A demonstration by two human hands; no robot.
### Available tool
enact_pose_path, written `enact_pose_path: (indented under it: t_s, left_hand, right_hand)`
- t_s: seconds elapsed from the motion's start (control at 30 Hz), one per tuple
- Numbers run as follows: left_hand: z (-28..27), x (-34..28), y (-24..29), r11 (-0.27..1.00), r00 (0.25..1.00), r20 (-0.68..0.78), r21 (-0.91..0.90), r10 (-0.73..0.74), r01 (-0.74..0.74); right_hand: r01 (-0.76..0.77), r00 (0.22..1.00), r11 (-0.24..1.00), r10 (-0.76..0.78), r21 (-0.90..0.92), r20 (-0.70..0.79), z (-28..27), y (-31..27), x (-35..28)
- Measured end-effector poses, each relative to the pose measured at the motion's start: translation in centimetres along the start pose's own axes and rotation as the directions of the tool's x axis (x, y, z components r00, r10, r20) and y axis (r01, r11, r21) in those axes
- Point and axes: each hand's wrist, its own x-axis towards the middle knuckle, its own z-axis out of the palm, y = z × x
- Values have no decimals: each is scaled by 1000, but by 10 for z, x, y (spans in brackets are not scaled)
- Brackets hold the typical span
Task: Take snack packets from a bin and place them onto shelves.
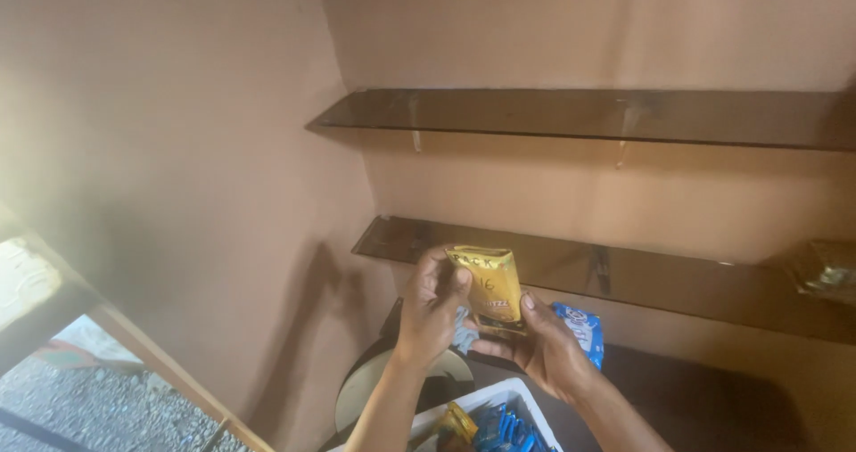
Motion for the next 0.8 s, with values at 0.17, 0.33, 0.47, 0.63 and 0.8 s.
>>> enact_pose_path:
  t_s: [0.17,0.33,0.47,0.63,0.8]
  left_hand:
    - [18,6,-14,989,991,30,-62,-133,135]
    - [37,5,-30,935,940,52,-98,-337,341]
    - [76,9,-35,793,824,220,-230,-522,564]
    - [148,9,-100,858,819,298,4,-491,513]
    - [241,17,-150,787,726,416,-37,-548,616]
  right_hand:
    - [-49,984,998,41,-39,-176,-36,3,-12]
    - [52,913,962,-154,-266,-378,-85,-11,-37]
    - [-136,820,796,-244,-590,-518,-82,-62,-68]
    - [-177,727,689,-390,-702,-566,-135,-108,-116]
    - [-130,592,704,-510,-698,-624,-179,-156,-161]
